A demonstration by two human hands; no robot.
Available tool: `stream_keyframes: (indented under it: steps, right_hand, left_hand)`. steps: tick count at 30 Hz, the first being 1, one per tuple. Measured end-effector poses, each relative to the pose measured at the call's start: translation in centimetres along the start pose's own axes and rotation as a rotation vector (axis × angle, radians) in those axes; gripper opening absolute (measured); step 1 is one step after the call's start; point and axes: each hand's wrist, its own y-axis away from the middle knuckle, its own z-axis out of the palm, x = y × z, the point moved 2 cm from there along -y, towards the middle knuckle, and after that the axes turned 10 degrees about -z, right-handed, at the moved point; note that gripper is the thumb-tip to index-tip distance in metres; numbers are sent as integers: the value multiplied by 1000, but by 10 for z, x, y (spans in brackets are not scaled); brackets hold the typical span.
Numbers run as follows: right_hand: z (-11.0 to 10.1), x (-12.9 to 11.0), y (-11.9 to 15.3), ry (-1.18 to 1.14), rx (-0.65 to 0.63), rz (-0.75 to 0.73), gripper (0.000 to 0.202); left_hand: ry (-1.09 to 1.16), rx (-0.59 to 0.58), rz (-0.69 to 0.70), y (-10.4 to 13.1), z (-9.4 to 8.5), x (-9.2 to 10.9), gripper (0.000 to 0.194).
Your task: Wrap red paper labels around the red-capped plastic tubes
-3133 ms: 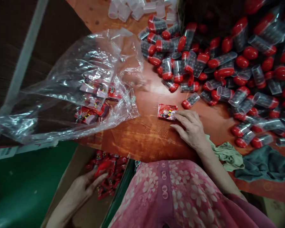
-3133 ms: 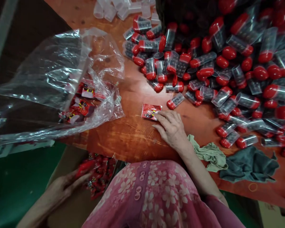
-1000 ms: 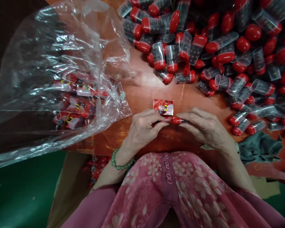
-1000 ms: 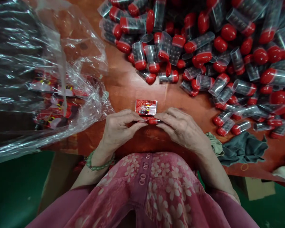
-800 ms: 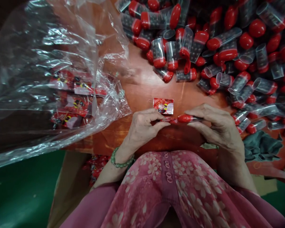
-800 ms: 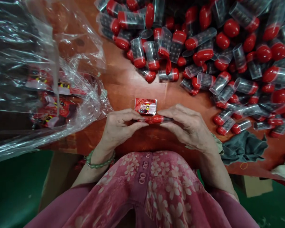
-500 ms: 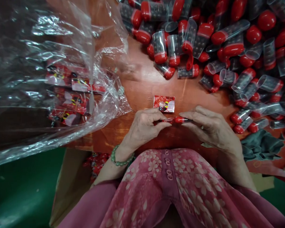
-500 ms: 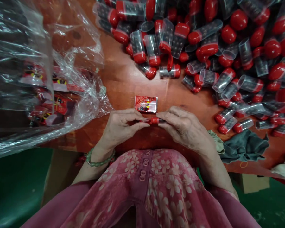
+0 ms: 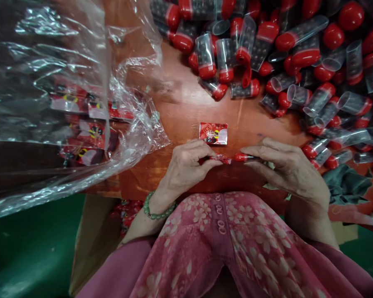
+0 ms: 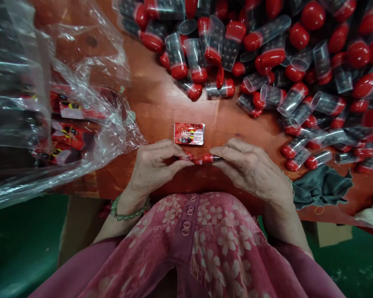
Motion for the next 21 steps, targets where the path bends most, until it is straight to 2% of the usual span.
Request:
stream_keyframes:
  steps: [6, 10, 15, 21]
  right_hand:
    - [6, -10, 1, -16, -11, 10, 23]
    - [13, -11, 1, 65, -100, 33, 19]
    - [18, -15, 2, 164, -226, 90, 15]
    - [6, -16, 7, 106, -150, 108, 19]
  left_hand:
    - [13, -36, 12, 3, 2, 4, 14]
    - [29, -64, 15, 7, 3, 6, 13]
    - [-41, -152, 16, 12, 4, 8, 13]
    - [-40, -119, -39, 12, 5, 6, 17]
